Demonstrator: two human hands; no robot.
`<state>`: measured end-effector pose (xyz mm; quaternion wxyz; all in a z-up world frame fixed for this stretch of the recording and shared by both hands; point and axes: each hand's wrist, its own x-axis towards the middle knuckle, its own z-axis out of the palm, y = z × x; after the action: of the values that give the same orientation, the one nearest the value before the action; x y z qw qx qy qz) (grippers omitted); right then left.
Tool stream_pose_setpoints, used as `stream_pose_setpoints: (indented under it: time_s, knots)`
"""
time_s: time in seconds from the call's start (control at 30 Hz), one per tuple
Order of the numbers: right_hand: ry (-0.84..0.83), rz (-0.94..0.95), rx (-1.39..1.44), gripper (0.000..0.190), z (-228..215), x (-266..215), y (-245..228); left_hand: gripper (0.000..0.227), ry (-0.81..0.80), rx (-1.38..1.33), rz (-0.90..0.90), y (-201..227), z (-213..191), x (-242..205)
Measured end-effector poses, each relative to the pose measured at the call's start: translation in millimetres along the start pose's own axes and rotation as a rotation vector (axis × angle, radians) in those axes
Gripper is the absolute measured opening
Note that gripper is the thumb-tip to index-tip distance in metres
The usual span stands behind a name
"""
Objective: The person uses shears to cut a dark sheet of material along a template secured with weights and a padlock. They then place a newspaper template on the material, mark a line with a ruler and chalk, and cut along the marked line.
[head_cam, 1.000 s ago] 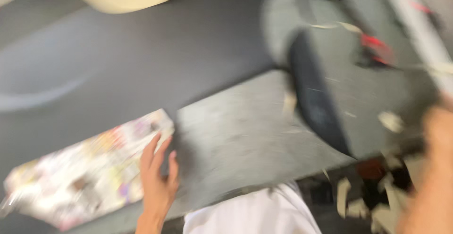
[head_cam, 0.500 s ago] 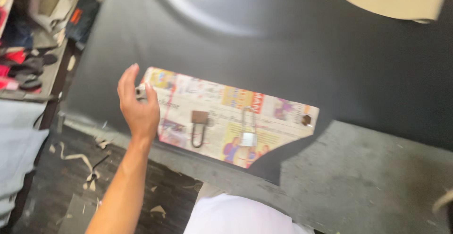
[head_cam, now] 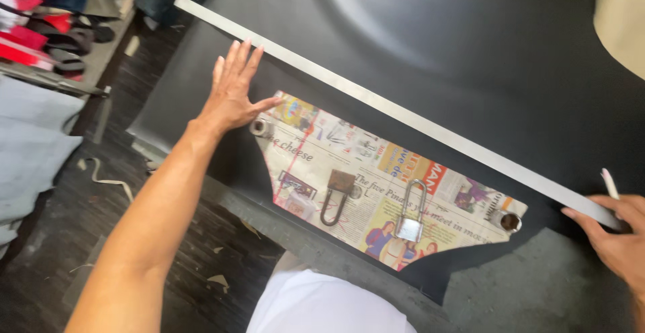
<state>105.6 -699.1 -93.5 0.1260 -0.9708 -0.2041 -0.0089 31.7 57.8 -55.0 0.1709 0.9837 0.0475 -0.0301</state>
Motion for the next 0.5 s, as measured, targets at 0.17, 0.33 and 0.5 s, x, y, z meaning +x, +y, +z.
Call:
stream_pose_setpoints:
  time_s: [0.17,0.33,0.5]
  knots:
    - [-0.004,0.009,-0.018,0.045,-48,17,-78,0.107,-0.075,0.019,0.089,-14,7,25]
    - [-0.006,0.082,0.182,0.063,-50,35,-142,0.11,-0.141,-0.032,0.084,-13,5,36]
    - [0.019,0.209,0.242,0.06,-47,37,-164,0.106,-0.139,-0.047,0.061,-16,2,20]
